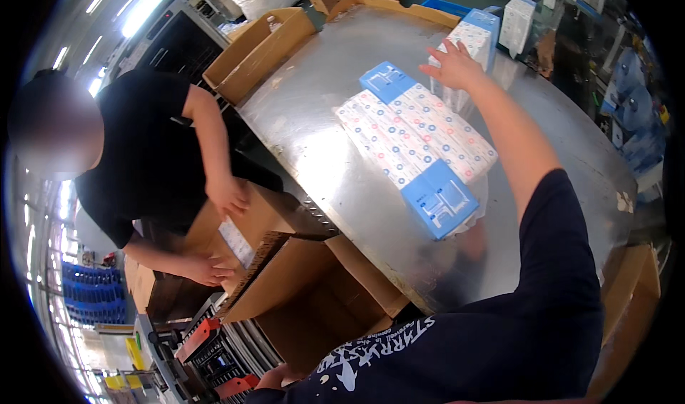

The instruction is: The person packs boxes with blue and white product packages, places the filled boxes onto a conveyor belt for sealing, and prepares new cardboard boxes for packing.

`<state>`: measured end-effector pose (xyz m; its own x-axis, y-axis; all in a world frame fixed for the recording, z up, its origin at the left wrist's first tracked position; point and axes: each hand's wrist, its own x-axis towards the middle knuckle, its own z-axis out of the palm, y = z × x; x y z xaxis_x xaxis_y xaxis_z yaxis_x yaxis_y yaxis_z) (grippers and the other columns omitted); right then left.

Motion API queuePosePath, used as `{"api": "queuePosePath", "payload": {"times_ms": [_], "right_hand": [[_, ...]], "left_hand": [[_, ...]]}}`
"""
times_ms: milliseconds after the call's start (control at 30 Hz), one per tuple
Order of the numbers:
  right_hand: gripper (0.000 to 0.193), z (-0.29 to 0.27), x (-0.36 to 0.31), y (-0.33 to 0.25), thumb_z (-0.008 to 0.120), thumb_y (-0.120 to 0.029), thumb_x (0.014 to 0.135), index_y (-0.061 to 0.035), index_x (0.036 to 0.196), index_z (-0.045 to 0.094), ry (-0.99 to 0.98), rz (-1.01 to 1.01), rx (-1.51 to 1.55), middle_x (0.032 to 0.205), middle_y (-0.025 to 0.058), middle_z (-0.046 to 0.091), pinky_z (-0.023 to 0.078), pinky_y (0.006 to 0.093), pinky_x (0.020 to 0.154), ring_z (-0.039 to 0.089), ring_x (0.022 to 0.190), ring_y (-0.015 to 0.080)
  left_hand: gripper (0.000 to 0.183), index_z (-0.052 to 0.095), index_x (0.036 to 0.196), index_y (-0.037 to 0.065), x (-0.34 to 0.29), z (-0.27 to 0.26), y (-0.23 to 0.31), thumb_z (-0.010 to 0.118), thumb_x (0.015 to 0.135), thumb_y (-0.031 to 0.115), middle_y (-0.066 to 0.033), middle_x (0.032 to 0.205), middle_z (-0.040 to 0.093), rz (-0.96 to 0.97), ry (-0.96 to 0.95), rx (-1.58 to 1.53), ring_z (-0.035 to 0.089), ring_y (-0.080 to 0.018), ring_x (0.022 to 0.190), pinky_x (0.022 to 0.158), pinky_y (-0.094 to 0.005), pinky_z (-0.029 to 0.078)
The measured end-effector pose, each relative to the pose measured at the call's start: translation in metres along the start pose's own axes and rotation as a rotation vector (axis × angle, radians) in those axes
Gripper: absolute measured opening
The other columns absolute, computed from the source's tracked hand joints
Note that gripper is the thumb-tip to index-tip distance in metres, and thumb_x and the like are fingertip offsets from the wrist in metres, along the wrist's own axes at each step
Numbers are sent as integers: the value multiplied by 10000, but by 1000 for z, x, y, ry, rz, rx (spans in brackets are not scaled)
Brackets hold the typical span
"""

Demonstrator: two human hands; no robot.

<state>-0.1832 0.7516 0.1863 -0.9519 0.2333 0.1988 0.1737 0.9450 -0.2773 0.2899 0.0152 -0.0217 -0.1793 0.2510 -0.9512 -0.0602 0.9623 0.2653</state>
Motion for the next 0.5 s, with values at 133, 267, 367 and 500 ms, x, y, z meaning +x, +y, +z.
{"api": "queuePosePath", "payload": {"times_ms": [133,267,367,500], "right_hand": [[562,33,29,8,434,-593,864,-186,1227,569,-51,5,-108,1468,89,274,333,485,1021,234,1346,337],[452,23,-7,17,490,-508,867,-116,1038,639,-135,-206,40,1367,125,394,325,448,1027,327,1277,326],[330,15,-48,80,619,-370,822,-43,854,648,-248,-554,246,1266,168,465,384,391,974,435,1178,317],[431,-42,-84,51,684,-399,760,-63,1017,599,-371,-380,262,1169,182,527,428,368,917,520,1073,329]], "left_hand": [[367,658,978,70,-14,-5,10,560,821,387,-197,962,625,-12,-56,61,591,-367,898,753,-448,463],[364,672,949,64,-9,-45,72,570,816,387,-199,927,640,11,-288,264,609,-373,862,723,-454,478],[416,642,1040,63,-45,-143,257,552,845,419,-214,976,633,148,126,321,603,-381,909,774,-427,492],[570,413,1334,49,-36,-218,351,596,879,339,-181,1195,561,785,444,-11,577,-294,1051,885,-376,465]]}}
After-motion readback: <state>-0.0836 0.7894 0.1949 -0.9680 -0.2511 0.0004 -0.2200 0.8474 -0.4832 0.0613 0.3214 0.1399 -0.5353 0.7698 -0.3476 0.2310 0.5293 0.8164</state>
